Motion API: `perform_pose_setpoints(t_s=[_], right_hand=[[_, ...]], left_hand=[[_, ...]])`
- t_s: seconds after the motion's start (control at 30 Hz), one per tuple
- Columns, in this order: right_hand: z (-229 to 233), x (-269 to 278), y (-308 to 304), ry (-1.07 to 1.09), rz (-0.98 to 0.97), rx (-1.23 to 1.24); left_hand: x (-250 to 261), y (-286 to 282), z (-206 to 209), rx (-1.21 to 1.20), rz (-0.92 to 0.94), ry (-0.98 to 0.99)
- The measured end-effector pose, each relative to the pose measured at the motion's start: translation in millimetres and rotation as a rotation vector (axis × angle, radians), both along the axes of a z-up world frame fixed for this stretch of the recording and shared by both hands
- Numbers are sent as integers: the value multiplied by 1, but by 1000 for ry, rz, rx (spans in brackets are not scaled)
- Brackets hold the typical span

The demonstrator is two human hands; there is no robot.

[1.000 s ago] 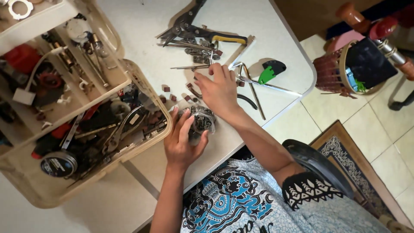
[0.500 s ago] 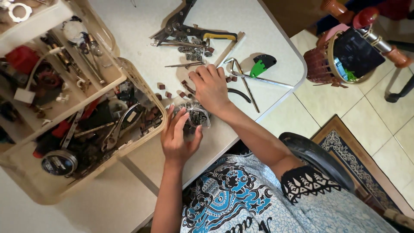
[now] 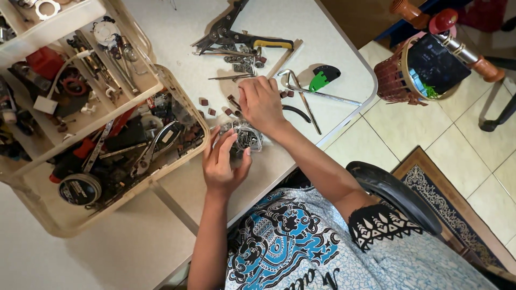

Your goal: The person disassembles a small mechanical component by hand, removing small gears and fasteners, and places them onto a white table next to a toolbox and various hand tools.

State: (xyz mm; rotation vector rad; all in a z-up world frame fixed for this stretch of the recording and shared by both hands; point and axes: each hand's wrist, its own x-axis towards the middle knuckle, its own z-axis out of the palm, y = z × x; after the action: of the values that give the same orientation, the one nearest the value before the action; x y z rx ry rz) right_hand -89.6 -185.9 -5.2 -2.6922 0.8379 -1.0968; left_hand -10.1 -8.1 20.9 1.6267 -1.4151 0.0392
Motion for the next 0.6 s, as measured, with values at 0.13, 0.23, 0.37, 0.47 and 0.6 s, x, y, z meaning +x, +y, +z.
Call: perform_pose_setpoints(t_s=[0.13,0.23,0.37,0.47,0.6], right_hand=[[-2,-1,-1,-49,31,27],[-4,-1,-1,-59,51,64],[-2,-1,-2,-97,100,136],[3,-1,-1,-124,132,173],[5,-1,1,-180,154,218]], left_hand=[[1,0,-2,-16,-4,-13],[2,1,-2,-18,-10,-14],[4,3,0,-29,-37,-7],[4,4,3,-19,-35,-16],[5,6,3,-27,-38,-4]])
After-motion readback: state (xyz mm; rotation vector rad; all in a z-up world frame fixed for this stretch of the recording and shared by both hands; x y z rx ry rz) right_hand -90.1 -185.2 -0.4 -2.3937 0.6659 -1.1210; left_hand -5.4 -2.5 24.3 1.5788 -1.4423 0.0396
